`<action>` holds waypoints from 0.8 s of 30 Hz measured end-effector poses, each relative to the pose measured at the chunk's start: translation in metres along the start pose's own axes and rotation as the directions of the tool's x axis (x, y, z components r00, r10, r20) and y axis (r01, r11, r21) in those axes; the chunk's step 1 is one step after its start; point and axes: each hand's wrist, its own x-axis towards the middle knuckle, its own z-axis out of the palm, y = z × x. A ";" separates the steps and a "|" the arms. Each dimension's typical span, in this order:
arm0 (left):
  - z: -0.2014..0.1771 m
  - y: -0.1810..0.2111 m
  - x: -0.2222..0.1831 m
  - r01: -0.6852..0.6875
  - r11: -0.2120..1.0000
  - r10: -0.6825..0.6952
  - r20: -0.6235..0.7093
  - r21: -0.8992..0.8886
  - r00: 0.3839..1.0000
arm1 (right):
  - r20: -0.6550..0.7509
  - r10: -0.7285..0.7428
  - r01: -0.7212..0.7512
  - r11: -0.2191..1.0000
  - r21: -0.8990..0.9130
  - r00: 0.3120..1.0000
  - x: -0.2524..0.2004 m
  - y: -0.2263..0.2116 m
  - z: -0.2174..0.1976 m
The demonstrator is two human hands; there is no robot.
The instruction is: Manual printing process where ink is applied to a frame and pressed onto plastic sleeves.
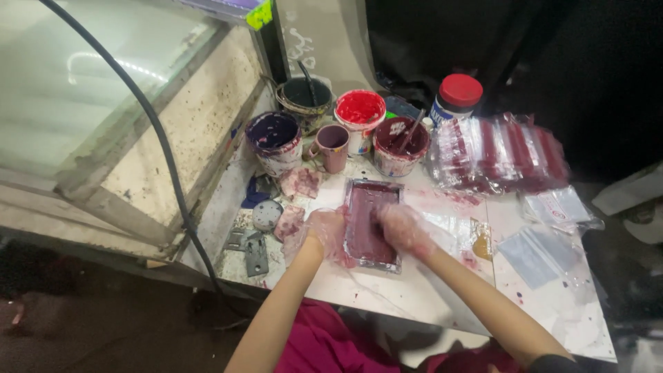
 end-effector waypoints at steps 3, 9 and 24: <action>-0.002 -0.003 0.004 -0.289 0.871 0.075 0.474 0.398 0.877 | 0.442 0.165 -0.255 0.955 0.153 0.882 -0.037 -0.028 -0.018; -0.050 0.016 -0.026 -0.133 0.978 0.125 0.055 0.161 0.991 | 0.677 0.295 -0.600 0.754 0.269 0.674 -0.021 -0.032 -0.052; -0.020 0.004 -0.005 -0.169 0.970 0.163 0.044 0.173 0.986 | -0.248 -0.421 0.433 0.901 -0.007 0.872 -0.037 0.004 0.048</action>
